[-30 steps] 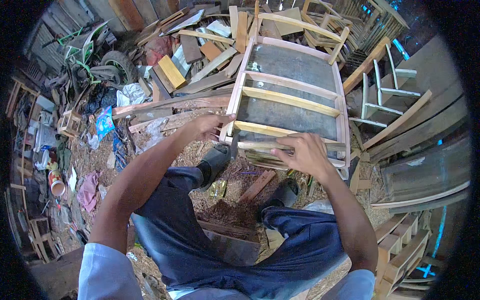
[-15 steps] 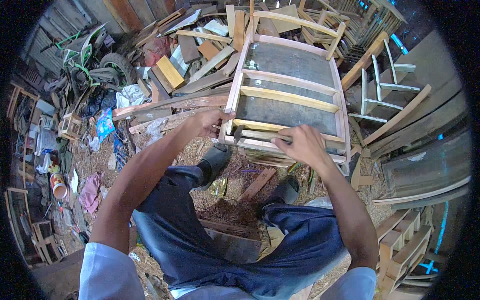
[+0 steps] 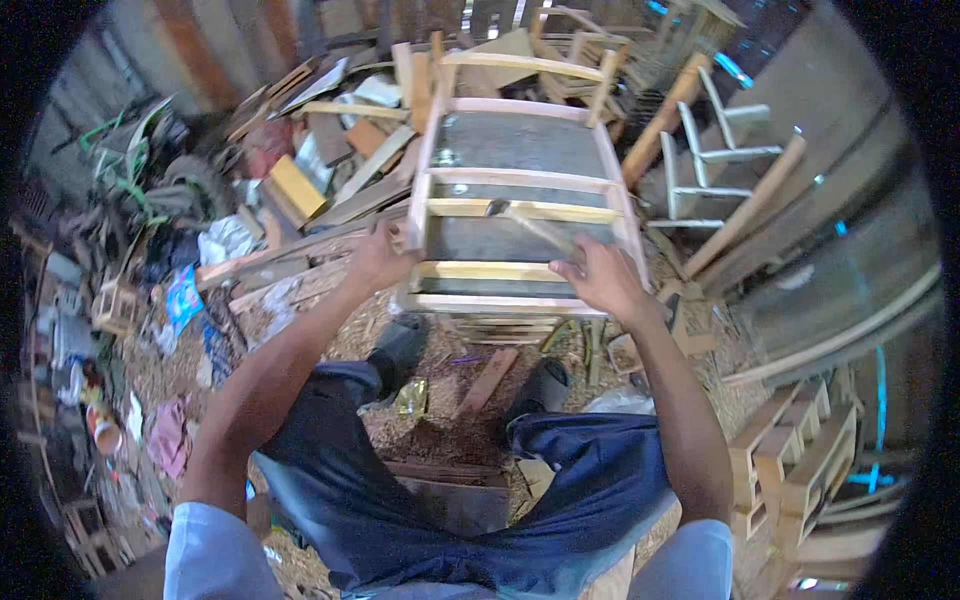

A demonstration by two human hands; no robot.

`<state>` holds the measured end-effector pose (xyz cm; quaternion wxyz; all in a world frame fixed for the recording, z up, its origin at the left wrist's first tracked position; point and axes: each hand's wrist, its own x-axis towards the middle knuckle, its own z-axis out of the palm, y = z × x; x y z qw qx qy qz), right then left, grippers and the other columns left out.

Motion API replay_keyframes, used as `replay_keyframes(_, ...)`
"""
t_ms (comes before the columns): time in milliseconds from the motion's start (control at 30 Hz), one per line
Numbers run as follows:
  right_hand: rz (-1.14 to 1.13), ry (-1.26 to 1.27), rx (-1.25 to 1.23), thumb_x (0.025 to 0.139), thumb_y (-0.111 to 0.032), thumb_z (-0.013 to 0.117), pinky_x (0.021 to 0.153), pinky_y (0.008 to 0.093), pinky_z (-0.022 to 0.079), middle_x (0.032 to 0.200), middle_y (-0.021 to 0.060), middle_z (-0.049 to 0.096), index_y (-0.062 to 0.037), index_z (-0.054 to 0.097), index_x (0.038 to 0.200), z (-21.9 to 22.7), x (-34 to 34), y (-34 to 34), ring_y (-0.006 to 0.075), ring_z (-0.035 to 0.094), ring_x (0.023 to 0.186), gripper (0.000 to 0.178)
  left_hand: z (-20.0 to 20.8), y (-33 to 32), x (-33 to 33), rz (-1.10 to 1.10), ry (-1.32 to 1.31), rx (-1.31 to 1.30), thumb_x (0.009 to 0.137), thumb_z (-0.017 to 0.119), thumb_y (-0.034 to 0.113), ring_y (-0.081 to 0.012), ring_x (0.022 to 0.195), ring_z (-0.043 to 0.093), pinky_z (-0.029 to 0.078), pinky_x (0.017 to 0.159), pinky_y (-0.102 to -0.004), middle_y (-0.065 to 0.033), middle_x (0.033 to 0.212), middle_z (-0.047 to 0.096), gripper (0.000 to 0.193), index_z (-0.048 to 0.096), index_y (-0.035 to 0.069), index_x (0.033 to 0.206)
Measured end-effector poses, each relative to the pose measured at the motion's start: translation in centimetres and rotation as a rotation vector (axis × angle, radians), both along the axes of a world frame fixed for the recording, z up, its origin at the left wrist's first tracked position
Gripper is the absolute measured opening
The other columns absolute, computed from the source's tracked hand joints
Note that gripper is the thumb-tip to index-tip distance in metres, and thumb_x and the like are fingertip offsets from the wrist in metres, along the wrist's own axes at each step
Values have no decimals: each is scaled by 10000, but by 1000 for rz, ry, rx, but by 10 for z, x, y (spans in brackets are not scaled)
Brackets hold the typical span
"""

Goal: Assembling a wooden frame by hammering small slats into place.

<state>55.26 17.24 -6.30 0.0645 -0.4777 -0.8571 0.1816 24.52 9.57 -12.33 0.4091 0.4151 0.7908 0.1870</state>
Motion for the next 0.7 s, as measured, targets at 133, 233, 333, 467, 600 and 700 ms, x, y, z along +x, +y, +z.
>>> replay_keyframes(133, -90, 49, 9, 775, -140, 607, 784, 456, 466, 947, 192, 636, 3, 487, 1125, -13, 51, 23, 380, 608, 906, 397, -15, -2, -5, -550, 576, 779, 723, 652, 159, -327, 970, 540, 456, 864, -403, -144, 968, 613, 378, 591, 65, 1084)
replay_keyframes(233, -68, 89, -34, 729, -42, 550, 806, 445, 459, 971, 189, 636, 5, 498, 1102, -21, 72, 22, 386, 596, 924, 380, -4, 4, 4, -722, 471, 770, 694, 657, 150, -300, 958, 550, 451, 855, -418, -101, 916, 630, 274, 655, 69, 955)
replay_keyframes(333, -84, 120, 134, 717, -36, 587, 834, 447, 448, 944, 185, 630, 3, 520, 1026, -20, 76, 11, 381, 573, 944, 318, 6, 6, 17, -861, 539, 668, 685, 655, 132, -276, 951, 566, 453, 837, -405, -87, 929, 631, 241, 658, 73, 918)
replay_keyframes(467, -78, -9, 264, 731, -34, 591, 843, 470, 437, 935, 177, 619, 3, 528, 984, -34, 72, 11, 385, 561, 967, 263, -11, 11, 14, -862, 622, 593, 667, 678, 142, -283, 864, 605, 449, 824, -396, -87, 890, 643, 203, 658, 73, 857)
replay_keyframes(600, -62, -17, 261, 772, -22, 548, 790, 488, 462, 964, 189, 608, -16, 544, 971, -40, 69, 21, 397, 585, 915, 199, -25, 15, 6, -871, 705, 626, 665, 685, 180, -271, 836, 635, 486, 719, -418, -27, 821, 680, 208, 678, 175, 873)
replay_keyframes(700, -134, -16, 204, 782, -8, 521, 767, 494, 480, 984, 201, 607, -21, 549, 965, -45, 70, 22, 407, 597, 892, 186, -12, 14, 22, -845, 684, 563, 673, 693, 155, -300, 773, 624, 484, 740, -405, -97, 773, 657, 166, 651, 90, 820)
